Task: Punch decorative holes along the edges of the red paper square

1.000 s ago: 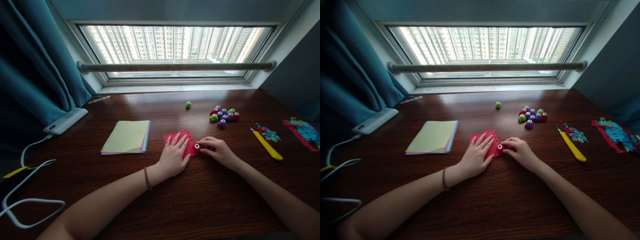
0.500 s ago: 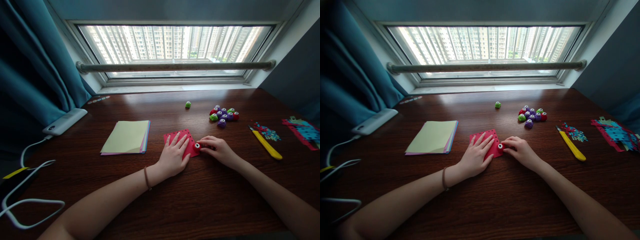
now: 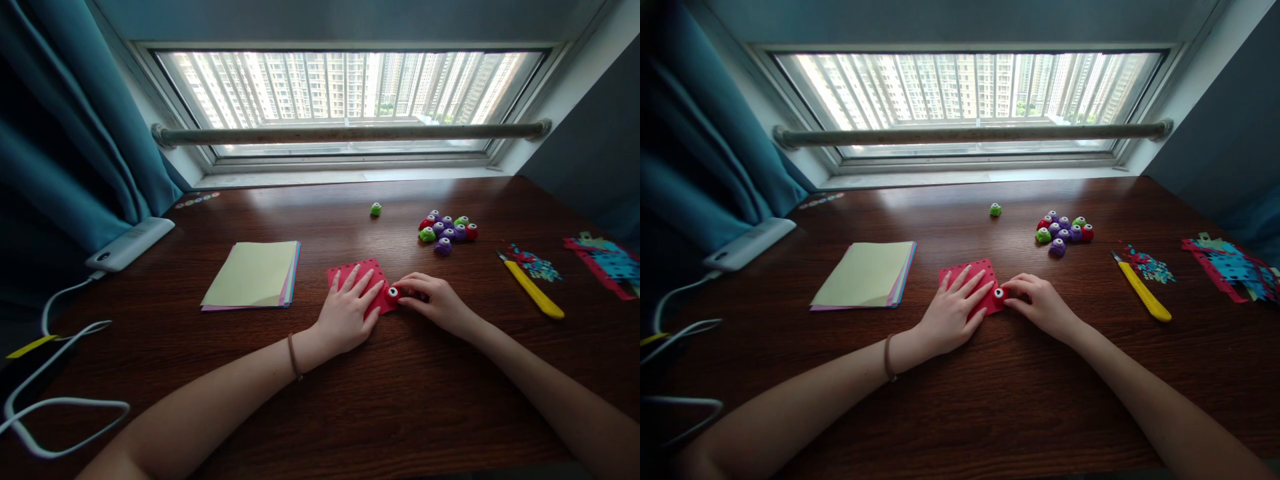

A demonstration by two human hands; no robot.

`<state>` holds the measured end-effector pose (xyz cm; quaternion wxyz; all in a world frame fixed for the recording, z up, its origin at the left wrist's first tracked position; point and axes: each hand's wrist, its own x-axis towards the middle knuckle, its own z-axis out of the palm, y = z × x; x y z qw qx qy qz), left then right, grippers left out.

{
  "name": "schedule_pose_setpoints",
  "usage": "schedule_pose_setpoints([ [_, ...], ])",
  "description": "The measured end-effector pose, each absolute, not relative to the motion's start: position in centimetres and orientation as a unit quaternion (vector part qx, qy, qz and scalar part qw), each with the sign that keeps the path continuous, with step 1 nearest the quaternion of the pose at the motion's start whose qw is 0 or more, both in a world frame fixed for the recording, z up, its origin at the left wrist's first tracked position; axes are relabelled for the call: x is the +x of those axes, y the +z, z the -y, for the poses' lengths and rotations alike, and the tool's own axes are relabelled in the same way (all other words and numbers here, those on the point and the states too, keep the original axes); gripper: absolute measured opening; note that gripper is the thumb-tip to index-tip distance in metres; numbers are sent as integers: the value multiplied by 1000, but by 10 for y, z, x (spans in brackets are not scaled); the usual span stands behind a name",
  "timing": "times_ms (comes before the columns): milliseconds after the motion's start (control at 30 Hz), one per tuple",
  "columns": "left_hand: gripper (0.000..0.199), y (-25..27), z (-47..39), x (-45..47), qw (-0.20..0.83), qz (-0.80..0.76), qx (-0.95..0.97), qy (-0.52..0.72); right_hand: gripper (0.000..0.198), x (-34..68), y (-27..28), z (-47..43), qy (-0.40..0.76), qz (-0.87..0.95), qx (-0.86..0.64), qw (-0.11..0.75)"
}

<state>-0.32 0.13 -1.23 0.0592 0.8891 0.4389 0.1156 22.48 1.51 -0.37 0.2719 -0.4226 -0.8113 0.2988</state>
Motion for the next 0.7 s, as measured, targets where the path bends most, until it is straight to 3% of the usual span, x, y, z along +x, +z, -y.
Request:
schedule_pose_setpoints([
  [167,49,-10,-1,-3,45,-434,890,133,25,221,-5,-13,297,796,-435,298],
  [300,49,-2,2,-3,9,-381,909,166,32,217,-9,-10,326,736,-446,392],
  [400,46,2,4,-2,-3,-308,938,160,34,215,-8,-6,284,726,-446,439],
  [567,49,-1,4,0,20,-267,954,134,32,214,-3,4,165,799,-397,420],
  [700,51,-1,3,-1,28,-265,956,124,30,210,-2,5,162,814,-372,415],
])
